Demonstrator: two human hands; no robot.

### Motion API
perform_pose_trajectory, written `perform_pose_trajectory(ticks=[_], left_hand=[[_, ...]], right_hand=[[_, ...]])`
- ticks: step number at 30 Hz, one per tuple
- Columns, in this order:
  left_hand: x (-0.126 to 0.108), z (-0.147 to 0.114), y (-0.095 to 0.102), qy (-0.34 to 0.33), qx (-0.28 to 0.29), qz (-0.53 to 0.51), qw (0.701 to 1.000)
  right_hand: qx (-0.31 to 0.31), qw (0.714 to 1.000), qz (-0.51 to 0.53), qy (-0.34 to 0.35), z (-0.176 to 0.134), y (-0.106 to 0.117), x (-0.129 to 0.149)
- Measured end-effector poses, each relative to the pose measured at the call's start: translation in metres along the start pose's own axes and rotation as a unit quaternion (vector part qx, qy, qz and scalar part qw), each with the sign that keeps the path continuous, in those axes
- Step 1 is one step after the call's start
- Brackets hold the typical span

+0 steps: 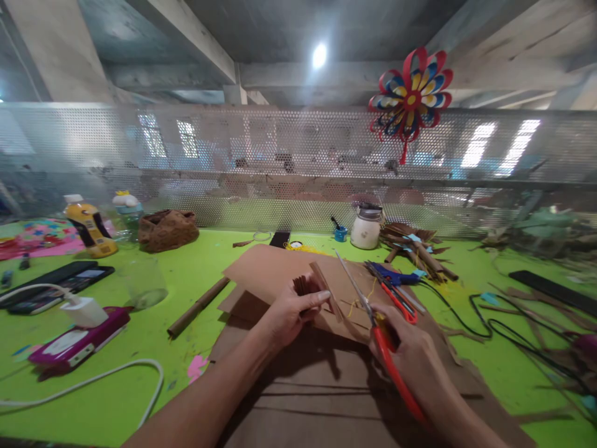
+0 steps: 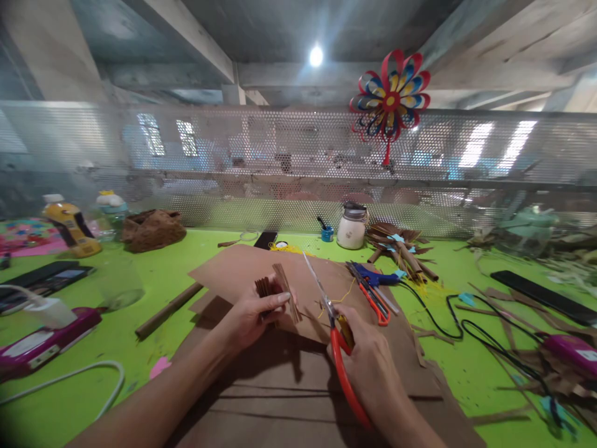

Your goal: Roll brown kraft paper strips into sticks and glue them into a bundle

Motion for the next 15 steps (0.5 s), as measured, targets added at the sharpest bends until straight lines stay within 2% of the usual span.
perform_pose_trajectory(ticks=[7, 15], left_hand=[[0.001, 0.0028, 0.0004, -0.01, -0.023, -0.003, 1.0], [0.0011, 0.004, 0.0032, -0.011, -0.05, -0.033, 0.998]], right_hand=[[0.028, 0.998, 0.02, 0.054, 0.0024, 0.0041, 0.0072], [0.025, 0.999, 0.024, 0.006, 0.0035, 0.004, 0.0022]])
Point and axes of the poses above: each hand's wrist, its own z-axis towards the middle knuckle, its own y-axis out of the back of the hand, x = y × z, the point moved 3 cm from there along z, towards the middle knuckle, and after that the axes turned 4 degrees about y, right-handed, at the moved point
